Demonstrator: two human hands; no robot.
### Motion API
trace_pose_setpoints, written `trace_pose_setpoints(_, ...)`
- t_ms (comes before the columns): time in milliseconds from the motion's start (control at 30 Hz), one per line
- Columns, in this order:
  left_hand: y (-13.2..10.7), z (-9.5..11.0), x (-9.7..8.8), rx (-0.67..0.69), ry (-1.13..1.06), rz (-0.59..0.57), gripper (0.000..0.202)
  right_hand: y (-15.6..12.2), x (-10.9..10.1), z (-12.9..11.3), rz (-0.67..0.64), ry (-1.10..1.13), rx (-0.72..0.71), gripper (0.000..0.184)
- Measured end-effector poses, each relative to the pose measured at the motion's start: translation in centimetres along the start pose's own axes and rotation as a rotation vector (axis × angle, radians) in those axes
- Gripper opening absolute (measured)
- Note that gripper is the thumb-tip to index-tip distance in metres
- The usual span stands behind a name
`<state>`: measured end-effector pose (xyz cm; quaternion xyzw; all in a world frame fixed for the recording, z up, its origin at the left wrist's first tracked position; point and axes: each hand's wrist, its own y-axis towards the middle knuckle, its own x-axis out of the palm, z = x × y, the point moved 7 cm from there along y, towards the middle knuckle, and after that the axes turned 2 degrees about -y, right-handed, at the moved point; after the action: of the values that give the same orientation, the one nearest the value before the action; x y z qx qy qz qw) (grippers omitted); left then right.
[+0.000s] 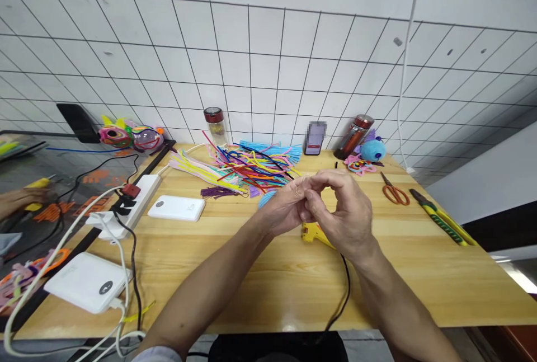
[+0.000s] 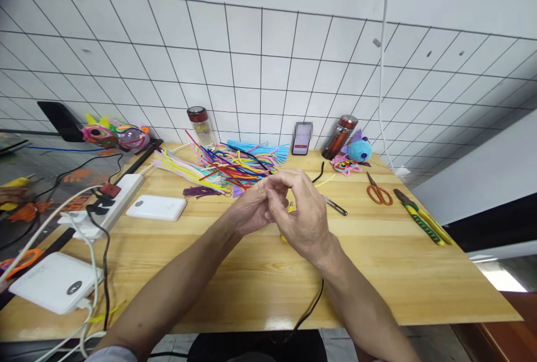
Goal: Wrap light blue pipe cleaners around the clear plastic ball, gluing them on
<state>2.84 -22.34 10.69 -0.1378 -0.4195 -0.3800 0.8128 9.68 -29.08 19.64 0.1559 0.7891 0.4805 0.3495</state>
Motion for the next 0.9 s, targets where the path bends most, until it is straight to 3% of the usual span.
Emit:
trace_pose_setpoints(633, -0.3, 0.0, 0.6, 0.039, -0.052, 0.065, 0.048, 0.0, 0.0, 0.0, -0.032, -0.017, 0.017, 0.023)
trace_pose_setpoints(900, -0.5, 0.3, 1.2, 0.061, -0.064, 0.043, 0.056, -0.4, 0.2, 0.3, 0.016, 0.015, 0.016, 0.03)
